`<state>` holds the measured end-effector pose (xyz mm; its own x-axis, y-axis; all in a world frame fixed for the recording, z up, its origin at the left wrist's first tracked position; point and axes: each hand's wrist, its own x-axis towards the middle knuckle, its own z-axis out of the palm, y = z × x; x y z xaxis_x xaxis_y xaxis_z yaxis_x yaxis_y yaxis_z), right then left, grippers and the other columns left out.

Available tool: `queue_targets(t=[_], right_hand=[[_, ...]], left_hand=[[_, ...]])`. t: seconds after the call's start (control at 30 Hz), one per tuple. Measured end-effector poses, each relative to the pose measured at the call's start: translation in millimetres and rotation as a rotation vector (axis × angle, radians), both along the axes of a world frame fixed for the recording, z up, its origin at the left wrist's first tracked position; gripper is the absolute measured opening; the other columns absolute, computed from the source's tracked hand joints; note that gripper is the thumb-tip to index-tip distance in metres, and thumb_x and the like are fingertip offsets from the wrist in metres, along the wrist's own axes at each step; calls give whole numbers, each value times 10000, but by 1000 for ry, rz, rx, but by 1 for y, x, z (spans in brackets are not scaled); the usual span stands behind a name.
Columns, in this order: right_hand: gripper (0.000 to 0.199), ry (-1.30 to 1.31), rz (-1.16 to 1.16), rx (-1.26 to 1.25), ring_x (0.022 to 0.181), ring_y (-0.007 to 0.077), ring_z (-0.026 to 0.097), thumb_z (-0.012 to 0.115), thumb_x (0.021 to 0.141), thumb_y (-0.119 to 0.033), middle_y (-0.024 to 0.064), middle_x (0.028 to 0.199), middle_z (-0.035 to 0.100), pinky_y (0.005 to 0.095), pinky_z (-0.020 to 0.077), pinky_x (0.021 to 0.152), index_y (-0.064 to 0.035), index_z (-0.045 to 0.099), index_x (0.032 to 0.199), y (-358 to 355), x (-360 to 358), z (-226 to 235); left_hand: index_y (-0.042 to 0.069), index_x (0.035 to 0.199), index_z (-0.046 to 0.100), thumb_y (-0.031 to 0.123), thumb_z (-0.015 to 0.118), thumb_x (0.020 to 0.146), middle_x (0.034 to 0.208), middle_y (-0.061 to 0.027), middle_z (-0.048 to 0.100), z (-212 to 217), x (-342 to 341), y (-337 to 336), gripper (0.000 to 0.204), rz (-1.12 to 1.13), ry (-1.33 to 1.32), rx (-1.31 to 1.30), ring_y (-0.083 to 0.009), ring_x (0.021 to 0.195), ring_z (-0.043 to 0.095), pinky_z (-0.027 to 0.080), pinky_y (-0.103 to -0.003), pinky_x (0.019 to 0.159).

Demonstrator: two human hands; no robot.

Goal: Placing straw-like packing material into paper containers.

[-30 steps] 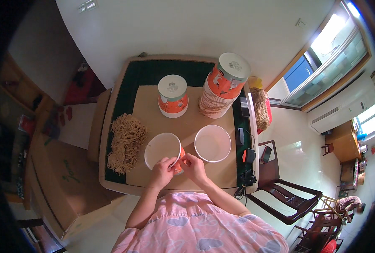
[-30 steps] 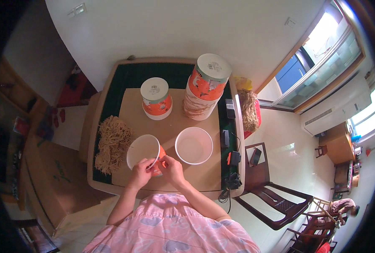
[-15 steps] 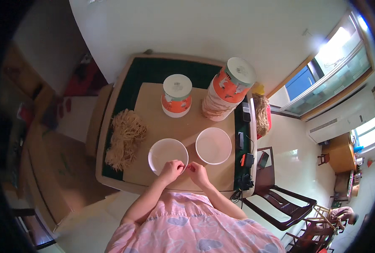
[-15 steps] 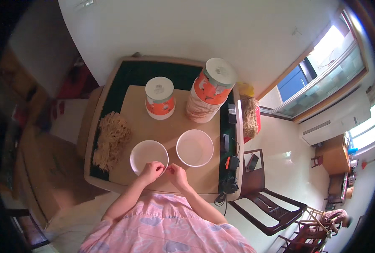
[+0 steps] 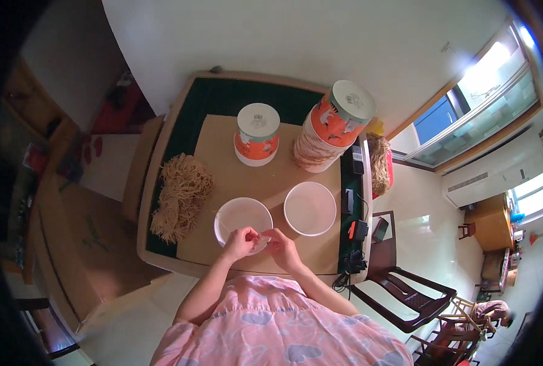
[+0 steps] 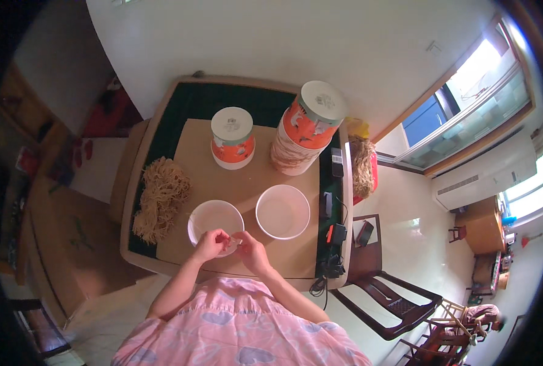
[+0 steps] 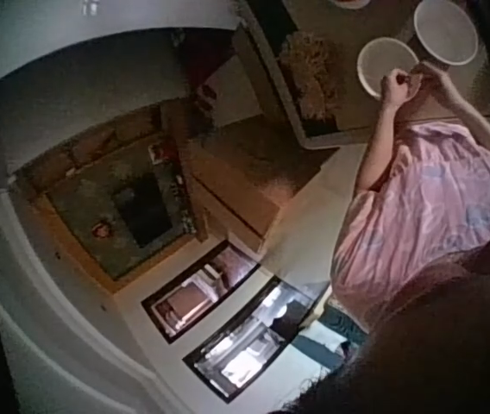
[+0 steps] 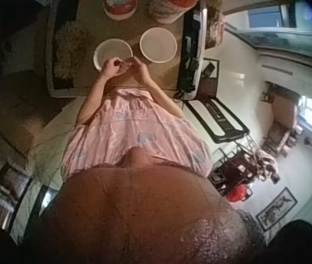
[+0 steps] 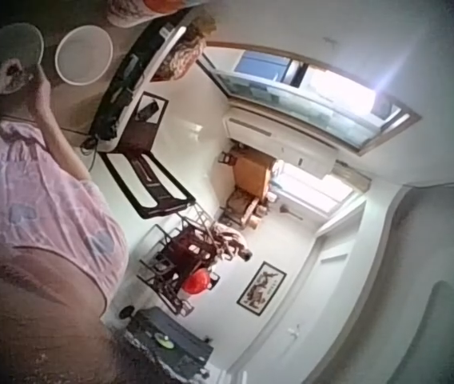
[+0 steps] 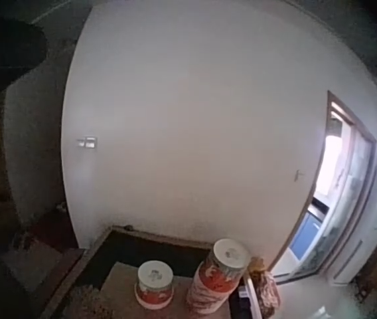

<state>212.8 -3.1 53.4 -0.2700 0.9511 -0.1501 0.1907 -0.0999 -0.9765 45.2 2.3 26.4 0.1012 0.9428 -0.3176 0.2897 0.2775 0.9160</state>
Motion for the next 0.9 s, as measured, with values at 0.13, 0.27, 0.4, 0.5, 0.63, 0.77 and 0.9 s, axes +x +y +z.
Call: queue_targets(t=[0.13,0.27,0.4,0.5,0.63,0.77,0.9], right_hand=[[259,-209,48,150,670,152,597,584,770,-7,94,813,624,271,483,598,-55,535,1020,4,-11,4],[229,-254,-19,224,682,199,613,603,760,-24,113,808,623,301,488,594,-50,521,973,5,-13,-11],[201,-217,-32,241,688,231,613,608,752,-21,117,788,611,318,490,595,-43,501,921,4,-10,-8],[185,-264,6,242,689,250,606,615,744,-20,121,778,597,324,491,597,-36,492,882,5,-6,-6],[164,-284,40,292,721,282,583,578,734,-4,112,767,589,363,486,620,-46,482,860,8,-4,-2],[151,-325,111,386,738,289,570,575,729,-6,117,777,589,376,472,648,-48,519,862,19,6,1],[145,-345,127,375,746,259,583,595,728,8,104,785,598,343,484,635,-34,569,865,20,11,-4]], left_hand=[[11,841,586,45,568,811,729,-63,639,6,-2,2,50,-34,-31,25,-113,637,609,493,-256,579],[30,914,596,106,547,846,777,-77,646,11,-6,2,114,-9,-34,-81,-156,655,618,503,-280,605],[73,992,607,171,582,811,874,-103,649,14,-11,-3,208,-78,476,49,-238,744,628,506,-332,685],[103,1012,621,218,636,744,975,-117,626,18,-11,-2,291,-245,667,288,-283,857,609,490,-365,752],[85,941,635,210,658,707,1009,-124,612,10,6,5,266,-257,463,334,-265,907,597,479,-363,766],[47,902,625,161,633,754,821,-99,648,22,20,8,187,-177,251,113,-202,758,633,501,-301,672],[9,858,619,143,570,829,661,-42,605,-10,16,5,146,54,-225,-40,-121,609,585,467,-256,557]])
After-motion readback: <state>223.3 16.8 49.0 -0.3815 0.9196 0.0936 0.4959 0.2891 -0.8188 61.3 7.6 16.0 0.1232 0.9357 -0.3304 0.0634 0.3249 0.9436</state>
